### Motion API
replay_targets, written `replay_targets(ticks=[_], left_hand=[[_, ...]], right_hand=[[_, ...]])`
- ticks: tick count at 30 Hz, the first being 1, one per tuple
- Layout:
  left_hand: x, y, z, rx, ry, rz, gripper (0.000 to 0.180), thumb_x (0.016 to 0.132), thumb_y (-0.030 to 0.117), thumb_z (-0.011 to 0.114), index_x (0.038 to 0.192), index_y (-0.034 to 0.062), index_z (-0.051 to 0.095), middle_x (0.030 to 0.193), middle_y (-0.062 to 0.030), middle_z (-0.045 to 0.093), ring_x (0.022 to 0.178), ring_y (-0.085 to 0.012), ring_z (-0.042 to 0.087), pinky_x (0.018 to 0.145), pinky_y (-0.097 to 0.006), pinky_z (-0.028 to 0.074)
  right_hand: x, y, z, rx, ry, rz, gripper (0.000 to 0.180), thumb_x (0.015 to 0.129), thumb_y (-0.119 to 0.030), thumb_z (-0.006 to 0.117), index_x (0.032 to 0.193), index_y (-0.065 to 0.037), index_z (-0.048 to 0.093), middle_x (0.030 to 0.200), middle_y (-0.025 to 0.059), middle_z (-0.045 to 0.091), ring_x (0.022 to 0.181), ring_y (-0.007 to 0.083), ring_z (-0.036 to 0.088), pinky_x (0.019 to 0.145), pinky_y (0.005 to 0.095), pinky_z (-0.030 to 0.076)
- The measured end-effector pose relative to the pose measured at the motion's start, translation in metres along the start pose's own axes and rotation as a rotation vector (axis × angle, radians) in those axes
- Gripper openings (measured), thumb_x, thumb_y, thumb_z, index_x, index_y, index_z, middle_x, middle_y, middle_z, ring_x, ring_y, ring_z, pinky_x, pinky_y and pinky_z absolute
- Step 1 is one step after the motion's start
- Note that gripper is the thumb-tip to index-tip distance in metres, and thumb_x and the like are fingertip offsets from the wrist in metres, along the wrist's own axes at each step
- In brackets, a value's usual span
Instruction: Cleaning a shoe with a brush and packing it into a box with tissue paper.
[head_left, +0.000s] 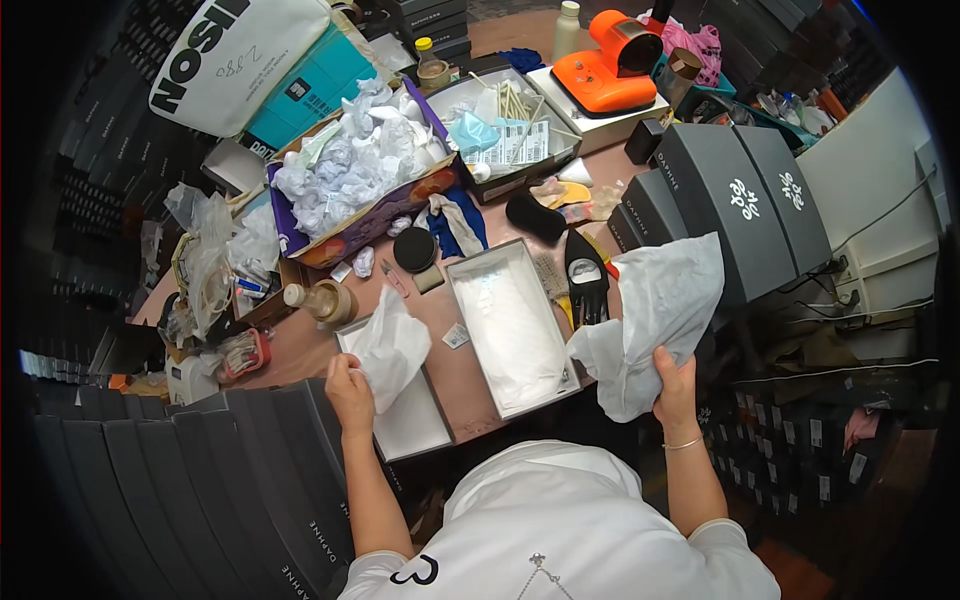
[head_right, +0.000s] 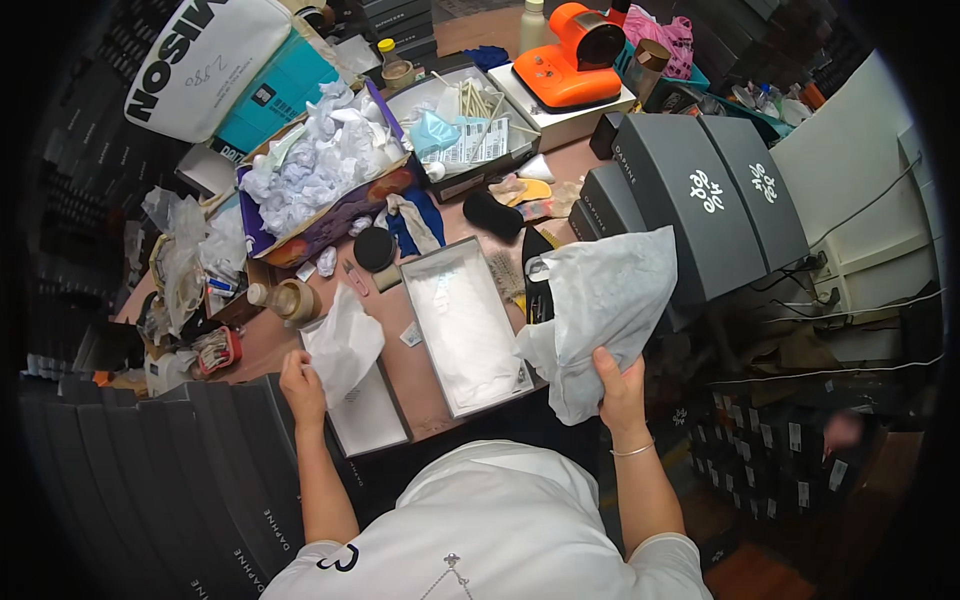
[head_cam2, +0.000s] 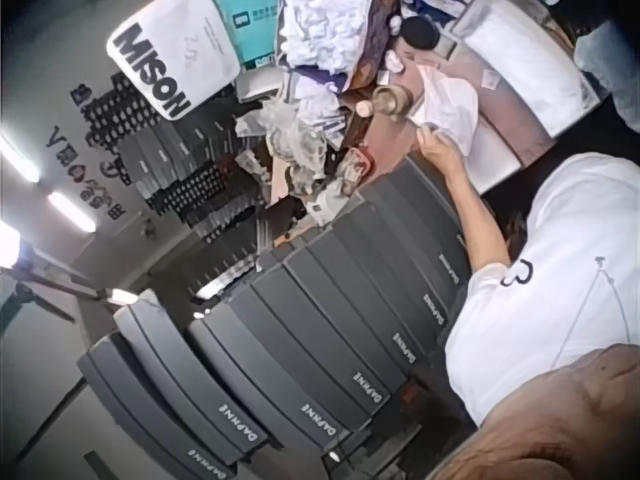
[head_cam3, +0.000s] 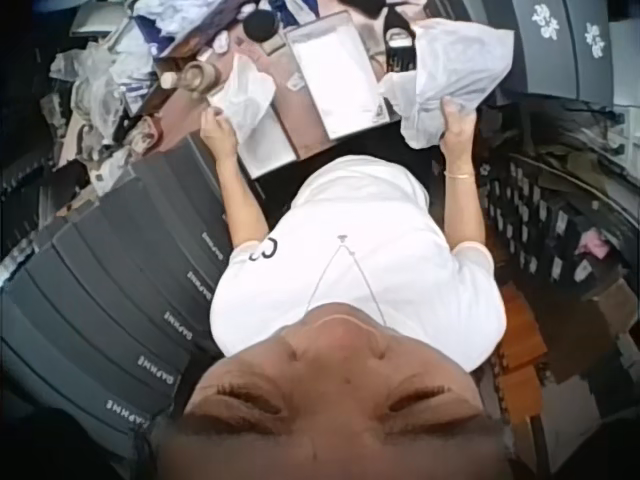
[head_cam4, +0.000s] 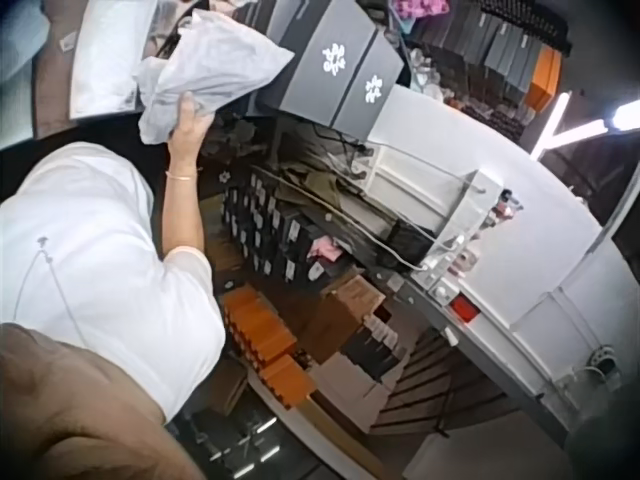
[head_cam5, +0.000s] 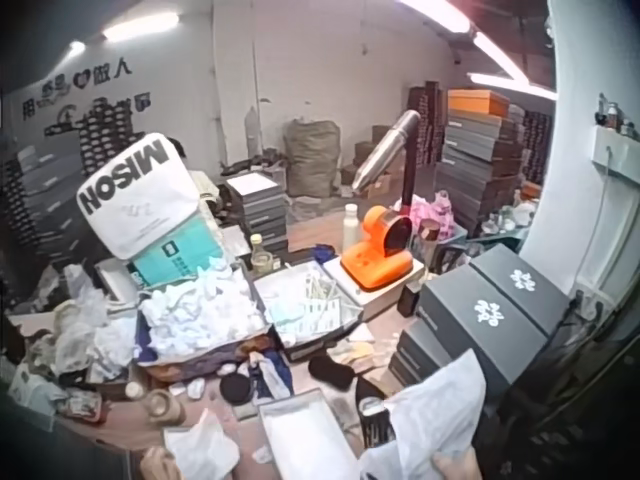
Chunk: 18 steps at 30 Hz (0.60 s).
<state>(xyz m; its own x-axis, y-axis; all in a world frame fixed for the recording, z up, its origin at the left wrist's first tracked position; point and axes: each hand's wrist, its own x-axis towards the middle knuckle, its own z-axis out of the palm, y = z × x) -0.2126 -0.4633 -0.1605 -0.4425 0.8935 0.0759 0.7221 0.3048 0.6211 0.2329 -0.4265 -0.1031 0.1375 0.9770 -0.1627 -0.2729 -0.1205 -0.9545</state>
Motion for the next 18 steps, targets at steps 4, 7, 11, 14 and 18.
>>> replay_targets(ticks=[4, 7, 11, 14, 18], left_hand=[[-0.032, -0.058, 0.037, 0.268, -0.052, 0.076, 0.032, 0.076, -0.002, 0.054, 0.106, -0.0011, 0.062, 0.101, -0.0188, 0.061, 0.102, -0.0334, 0.055, 0.096, -0.042, 0.04], [-0.032, 0.031, 0.034, -0.133, -0.138, 0.128, 0.037, 0.076, 0.003, 0.059, 0.113, -0.0005, 0.061, 0.112, -0.0186, 0.059, 0.107, -0.0352, 0.054, 0.093, -0.043, 0.043], [-0.036, 0.109, 0.116, -0.121, -0.644, 0.47, 0.032, 0.076, 0.008, 0.063, 0.107, -0.001, 0.061, 0.111, -0.0185, 0.06, 0.101, -0.034, 0.058, 0.085, -0.043, 0.048], [-0.03, 0.106, 0.177, 0.374, -0.809, 0.665, 0.023, 0.078, 0.011, 0.063, 0.098, 0.0006, 0.062, 0.103, -0.0181, 0.063, 0.097, -0.033, 0.061, 0.083, -0.043, 0.049], [0.001, 0.102, 0.211, 0.447, -1.244, 0.64, 0.015, 0.081, 0.013, 0.061, 0.092, 0.0035, 0.065, 0.094, -0.0172, 0.065, 0.092, -0.0355, 0.063, 0.078, -0.045, 0.05]], right_hand=[[0.019, -0.018, 0.013, -0.306, -0.111, -0.1, 0.063, 0.084, -0.027, 0.07, 0.129, 0.008, 0.043, 0.124, 0.0141, 0.054, 0.113, 0.0214, 0.051, 0.099, 0.0328, 0.038], [0.029, -0.038, 0.008, -0.55, -0.138, -0.152, 0.062, 0.083, -0.027, 0.071, 0.127, 0.008, 0.045, 0.12, 0.0153, 0.057, 0.11, 0.0217, 0.053, 0.098, 0.0332, 0.039], [0.04, -0.054, 0.001, -0.623, -0.109, -0.204, 0.06, 0.083, -0.025, 0.072, 0.126, 0.007, 0.046, 0.119, 0.0151, 0.058, 0.11, 0.0212, 0.054, 0.096, 0.0329, 0.04], [0.038, -0.072, -0.01, -0.637, -0.09, -0.206, 0.061, 0.081, -0.024, 0.073, 0.126, 0.007, 0.046, 0.119, 0.0147, 0.058, 0.109, 0.021, 0.054, 0.095, 0.0328, 0.041], [0.028, -0.11, -0.032, -0.629, -0.068, -0.228, 0.065, 0.077, -0.022, 0.075, 0.127, 0.007, 0.044, 0.12, 0.014, 0.057, 0.11, 0.0214, 0.054, 0.096, 0.0329, 0.041]])
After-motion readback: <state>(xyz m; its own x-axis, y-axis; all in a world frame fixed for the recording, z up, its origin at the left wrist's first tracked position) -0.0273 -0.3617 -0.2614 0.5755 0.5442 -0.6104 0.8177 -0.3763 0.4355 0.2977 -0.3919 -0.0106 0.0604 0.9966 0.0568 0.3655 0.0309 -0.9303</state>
